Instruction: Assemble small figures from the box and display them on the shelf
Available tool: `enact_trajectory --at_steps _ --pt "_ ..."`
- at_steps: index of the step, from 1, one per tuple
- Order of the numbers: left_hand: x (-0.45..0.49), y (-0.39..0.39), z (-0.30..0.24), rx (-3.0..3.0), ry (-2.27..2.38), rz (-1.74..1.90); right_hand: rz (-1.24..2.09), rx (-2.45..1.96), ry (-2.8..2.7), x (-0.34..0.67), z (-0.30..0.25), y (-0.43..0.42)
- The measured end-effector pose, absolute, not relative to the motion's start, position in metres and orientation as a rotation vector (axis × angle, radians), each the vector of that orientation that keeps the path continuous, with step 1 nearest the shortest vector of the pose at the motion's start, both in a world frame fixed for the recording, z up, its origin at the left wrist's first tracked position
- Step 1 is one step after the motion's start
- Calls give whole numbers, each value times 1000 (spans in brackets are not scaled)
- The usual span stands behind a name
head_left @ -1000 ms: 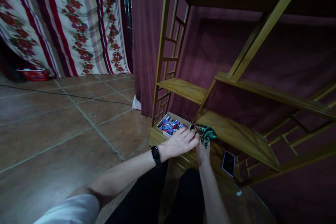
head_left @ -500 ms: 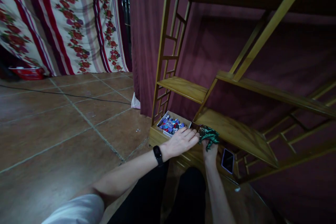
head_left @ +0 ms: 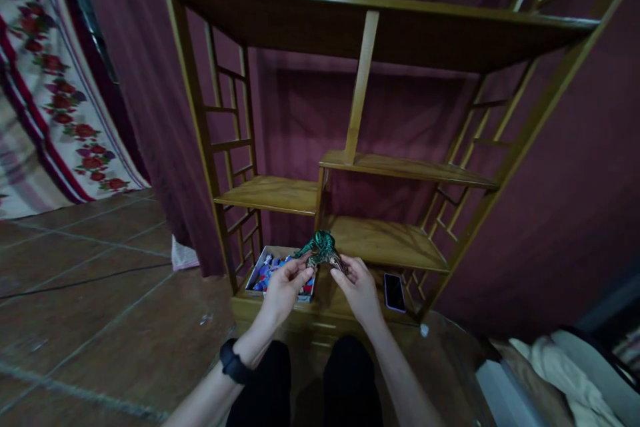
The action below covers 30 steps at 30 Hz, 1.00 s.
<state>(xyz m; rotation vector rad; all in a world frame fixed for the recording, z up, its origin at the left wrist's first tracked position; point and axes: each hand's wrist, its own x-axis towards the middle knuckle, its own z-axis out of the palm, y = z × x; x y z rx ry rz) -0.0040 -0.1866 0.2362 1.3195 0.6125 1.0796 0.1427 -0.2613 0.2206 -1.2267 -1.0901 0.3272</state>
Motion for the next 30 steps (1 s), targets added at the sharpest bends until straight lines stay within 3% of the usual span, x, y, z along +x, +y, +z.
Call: enact_trajectory --at_steps 12,21,30 --pt "-1 -197 263 1112 541 880 243 -1237 -1112 150 250 -282" --pt "17 -208 284 1152 544 949 526 -1038 -965 166 253 -285" --pt "34 -214 280 1266 483 984 601 -947 -832 176 248 -291"
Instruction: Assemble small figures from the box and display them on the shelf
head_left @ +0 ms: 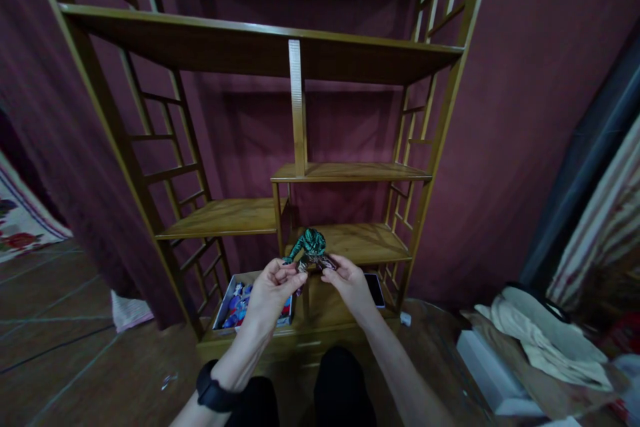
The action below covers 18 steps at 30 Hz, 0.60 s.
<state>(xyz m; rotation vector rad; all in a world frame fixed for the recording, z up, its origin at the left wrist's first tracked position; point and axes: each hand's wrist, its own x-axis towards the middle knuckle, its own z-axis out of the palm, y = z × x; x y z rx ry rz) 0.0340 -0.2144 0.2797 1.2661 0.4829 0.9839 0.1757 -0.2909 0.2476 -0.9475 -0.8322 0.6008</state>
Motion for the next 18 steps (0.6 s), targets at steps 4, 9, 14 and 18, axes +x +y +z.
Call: enact_trajectory --at_steps 4,9,14,18 --pt "36 -213 271 1332 446 1020 616 -946 -793 175 242 -290" --pt "31 -219 264 1482 494 1081 648 -950 -794 169 234 -286" --pt "26 -230 258 1712 564 1200 726 -935 -757 158 226 -279" --pt "21 -234 253 1934 587 1220 817 -903 -769 149 225 -277"
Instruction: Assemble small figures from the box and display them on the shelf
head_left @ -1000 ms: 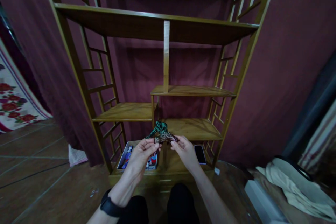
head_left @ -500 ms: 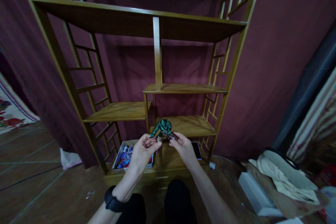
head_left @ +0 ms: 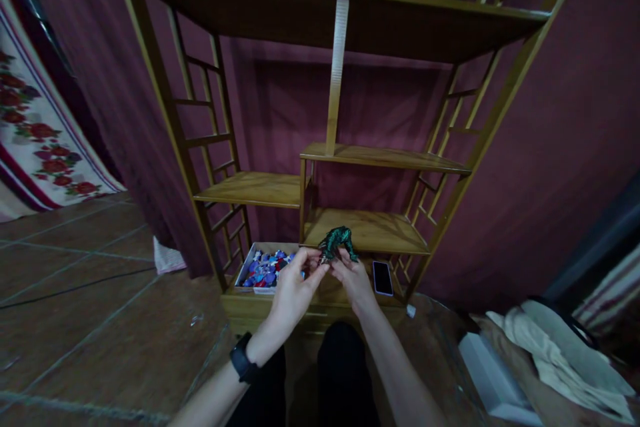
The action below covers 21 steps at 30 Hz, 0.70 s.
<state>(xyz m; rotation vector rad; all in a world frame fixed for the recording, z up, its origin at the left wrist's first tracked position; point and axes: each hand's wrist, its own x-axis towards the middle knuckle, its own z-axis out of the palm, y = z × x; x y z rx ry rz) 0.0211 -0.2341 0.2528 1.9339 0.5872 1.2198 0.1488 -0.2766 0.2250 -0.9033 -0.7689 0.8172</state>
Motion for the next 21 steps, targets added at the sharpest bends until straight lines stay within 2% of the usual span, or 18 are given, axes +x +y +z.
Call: enact_trajectory --at_steps 11,16,21 --pt "8 -225 230 2469 650 1393 868 -897 -670 139 207 -266" --pt "-2 -212 223 2439 799 1291 853 -903 -721 133 203 -266" --pt "-7 -195 215 2157 913 1244 820 -975 -754 123 206 -270"
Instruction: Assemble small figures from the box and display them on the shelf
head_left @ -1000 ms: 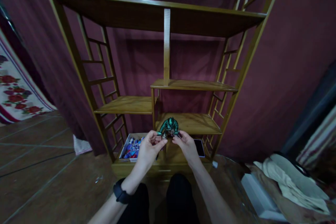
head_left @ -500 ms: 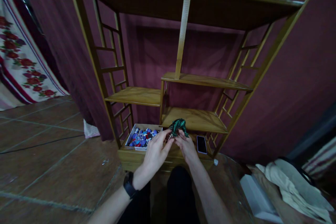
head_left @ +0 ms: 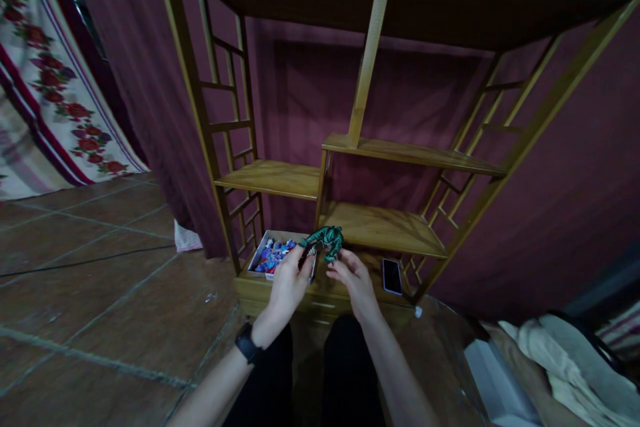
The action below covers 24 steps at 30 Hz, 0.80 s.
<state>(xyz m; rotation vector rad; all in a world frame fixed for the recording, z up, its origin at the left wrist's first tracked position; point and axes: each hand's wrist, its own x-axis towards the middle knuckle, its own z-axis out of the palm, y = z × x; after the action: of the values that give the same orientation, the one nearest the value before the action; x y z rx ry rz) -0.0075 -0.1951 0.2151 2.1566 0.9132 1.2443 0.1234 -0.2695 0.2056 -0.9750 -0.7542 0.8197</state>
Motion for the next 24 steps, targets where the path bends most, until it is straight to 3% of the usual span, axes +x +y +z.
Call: enact_trajectory --at_steps 7,24 --pt "-5 -170 210 1567 614 1300 704 -1077 -866 112 203 -272" --pt "1 -169 188 825 444 1033 659 -1042 -1082 83 221 -291"
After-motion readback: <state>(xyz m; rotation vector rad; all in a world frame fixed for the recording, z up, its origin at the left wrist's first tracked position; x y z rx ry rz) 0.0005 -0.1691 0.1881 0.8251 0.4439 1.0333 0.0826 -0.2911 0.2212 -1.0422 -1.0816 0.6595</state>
